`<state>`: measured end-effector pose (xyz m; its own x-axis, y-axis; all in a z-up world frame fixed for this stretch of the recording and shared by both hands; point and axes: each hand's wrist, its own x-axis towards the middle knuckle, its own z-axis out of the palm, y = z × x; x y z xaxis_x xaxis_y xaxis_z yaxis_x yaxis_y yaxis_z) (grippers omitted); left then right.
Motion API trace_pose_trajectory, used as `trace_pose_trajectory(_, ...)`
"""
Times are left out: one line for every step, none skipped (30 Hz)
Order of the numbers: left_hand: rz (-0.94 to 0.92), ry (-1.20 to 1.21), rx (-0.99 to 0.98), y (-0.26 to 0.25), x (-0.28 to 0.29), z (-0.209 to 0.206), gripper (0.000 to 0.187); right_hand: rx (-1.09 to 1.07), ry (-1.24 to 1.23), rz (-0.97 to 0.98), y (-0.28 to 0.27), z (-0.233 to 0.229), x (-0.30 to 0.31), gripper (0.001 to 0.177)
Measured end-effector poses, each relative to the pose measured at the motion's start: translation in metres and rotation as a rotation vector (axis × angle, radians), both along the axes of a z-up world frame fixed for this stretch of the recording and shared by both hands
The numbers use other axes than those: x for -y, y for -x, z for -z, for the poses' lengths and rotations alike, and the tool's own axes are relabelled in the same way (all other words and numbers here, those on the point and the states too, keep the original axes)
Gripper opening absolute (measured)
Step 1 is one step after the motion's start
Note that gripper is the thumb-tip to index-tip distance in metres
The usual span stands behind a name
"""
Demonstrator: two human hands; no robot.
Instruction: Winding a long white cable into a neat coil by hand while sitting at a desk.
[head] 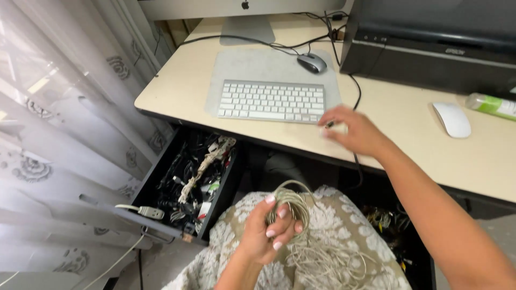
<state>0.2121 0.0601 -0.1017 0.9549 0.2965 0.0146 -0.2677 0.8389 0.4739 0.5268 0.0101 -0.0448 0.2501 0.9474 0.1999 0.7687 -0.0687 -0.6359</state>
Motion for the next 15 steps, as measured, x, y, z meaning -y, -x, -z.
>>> trace_pose_trajectory(0.01, 0.013, -0.004, -0.004, -0.002, 0.003, 0.039, 0.175, -0.128, 0.135, -0.03, 0.009, -0.021, 0.022)
trace_pose_trajectory(0.005, 0.012, -0.002, -0.008, -0.003, 0.008, 0.039, 0.177, -0.13, 0.13, -0.047, 0.011, -0.04, 0.022)
trace_pose_trajectory(0.014, 0.021, -0.02, -0.011, -0.004, 0.012, 0.039, 0.184, -0.152, 0.184, -0.065, 0.013, -0.058, 0.019)
trace_pose_trajectory(0.019, 0.027, -0.037, -0.015, -0.007, 0.015, 0.039, 0.19, -0.177, 0.234, -0.082, 0.013, -0.079, 0.02)
trace_pose_trajectory(0.011, 0.024, -0.035, -0.017, -0.01, 0.009, 0.039, 0.192, -0.181, 0.227, -0.085, 0.007, -0.092, 0.02)
trace_pose_trajectory(-0.023, 0.012, -0.062, -0.019, -0.013, 0.003, 0.039, 0.219, -0.043, 0.286, -0.088, 0.001, -0.106, 0.026)
trace_pose_trajectory(-0.056, 0.001, -0.089, -0.021, -0.016, -0.002, 0.04, 0.248, 0.094, 0.345, -0.09, -0.004, -0.119, 0.034)
trace_pose_trajectory(-0.074, -0.002, -0.094, -0.023, -0.021, -0.006, 0.04, 0.242, 0.089, 0.328, -0.12, 0.019, -0.136, 0.034)
trace_pose_trajectory(-0.08, -0.029, -0.073, -0.025, -0.026, -0.009, 0.04, 0.368, -0.027, 0.255, -0.149, 0.043, -0.153, 0.041)
trace_pose_trajectory(-0.086, -0.052, -0.058, -0.025, -0.03, -0.012, 0.04, 0.487, -0.14, 0.179, -0.175, 0.069, -0.17, 0.05)
trace_pose_trajectory(-0.104, -0.052, -0.069, -0.025, -0.035, -0.011, 0.04, 0.475, -0.143, 0.162, -0.171, 0.066, -0.177, 0.05)
trace_pose_trajectory(-0.1, -0.013, -0.075, -0.029, -0.039, -0.009, 0.038, 0.373, -0.103, 0.183, -0.171, 0.059, -0.182, 0.051)
trace_pose_trajectory(-0.097, 0.026, -0.081, -0.033, -0.044, -0.008, 0.036, 0.271, -0.062, 0.203, -0.171, 0.052, -0.186, 0.052)
trace_pose_trajectory(-0.106, 0.024, -0.081, -0.035, -0.047, -0.005, 0.036, 0.271, -0.065, 0.193, -0.179, 0.055, -0.193, 0.052)
trace_pose_trajectory(-0.089, -0.011, -0.034, -0.037, -0.051, -0.002, 0.035, 0.284, -0.044, 0.187, -0.187, 0.058, -0.2, 0.05)
